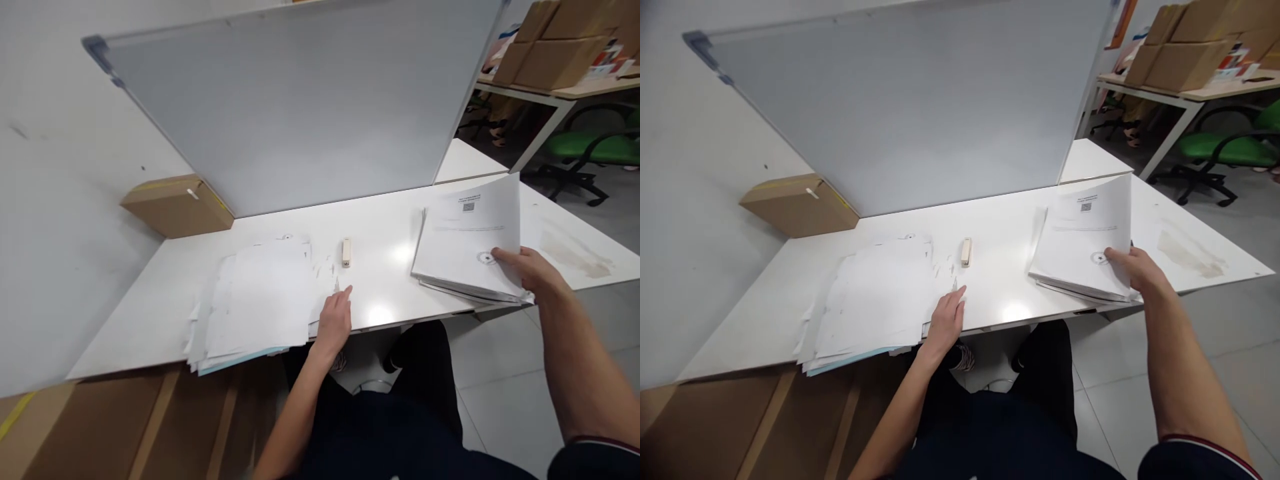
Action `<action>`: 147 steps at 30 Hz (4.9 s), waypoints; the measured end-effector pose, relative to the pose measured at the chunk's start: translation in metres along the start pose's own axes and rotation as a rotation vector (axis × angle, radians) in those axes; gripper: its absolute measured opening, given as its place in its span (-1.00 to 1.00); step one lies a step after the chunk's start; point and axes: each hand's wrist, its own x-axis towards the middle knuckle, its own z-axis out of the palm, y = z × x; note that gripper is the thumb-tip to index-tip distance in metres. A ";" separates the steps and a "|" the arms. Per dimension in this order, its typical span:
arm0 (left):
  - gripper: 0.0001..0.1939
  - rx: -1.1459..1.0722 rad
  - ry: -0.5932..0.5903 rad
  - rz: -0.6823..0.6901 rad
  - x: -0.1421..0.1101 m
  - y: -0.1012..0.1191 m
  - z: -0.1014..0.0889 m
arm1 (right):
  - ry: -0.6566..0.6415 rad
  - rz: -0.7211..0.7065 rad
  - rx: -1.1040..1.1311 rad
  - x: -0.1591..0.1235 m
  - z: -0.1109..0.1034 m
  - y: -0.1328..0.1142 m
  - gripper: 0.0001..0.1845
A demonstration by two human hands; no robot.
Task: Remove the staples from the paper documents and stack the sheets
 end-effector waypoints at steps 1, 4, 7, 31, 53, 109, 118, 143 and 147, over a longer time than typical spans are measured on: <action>-0.61 0.015 0.020 0.009 -0.006 -0.001 -0.006 | 0.018 0.003 -0.053 0.006 -0.002 -0.003 -0.59; -0.68 0.105 0.150 -0.064 -0.022 -0.016 -0.030 | 0.155 0.019 -0.230 0.014 -0.003 -0.007 -0.48; -0.63 0.241 0.136 -0.167 -0.034 -0.038 -0.056 | 0.382 0.008 -0.394 0.009 0.002 -0.006 -0.27; -0.86 0.128 0.233 0.054 -0.033 -0.008 -0.050 | -0.740 -0.344 0.291 -0.136 0.211 -0.011 -0.51; -0.84 -0.035 0.104 0.258 -0.068 0.036 -0.021 | -0.626 -0.454 0.134 -0.136 0.218 -0.022 -0.80; -0.60 -0.942 0.541 -0.422 0.011 0.016 -0.162 | -0.066 -0.244 0.374 -0.089 0.128 0.060 -0.67; -0.63 -1.186 -0.018 -0.548 0.060 0.023 -0.064 | -0.282 -0.109 0.574 -0.102 0.148 0.047 -0.61; -0.49 -1.085 0.074 -0.505 0.038 0.018 -0.030 | -0.314 -0.388 0.668 -0.119 0.138 0.013 -0.69; -0.63 -0.843 0.364 -0.343 0.048 0.039 -0.071 | -0.215 -0.614 0.709 -0.118 0.133 -0.022 -0.73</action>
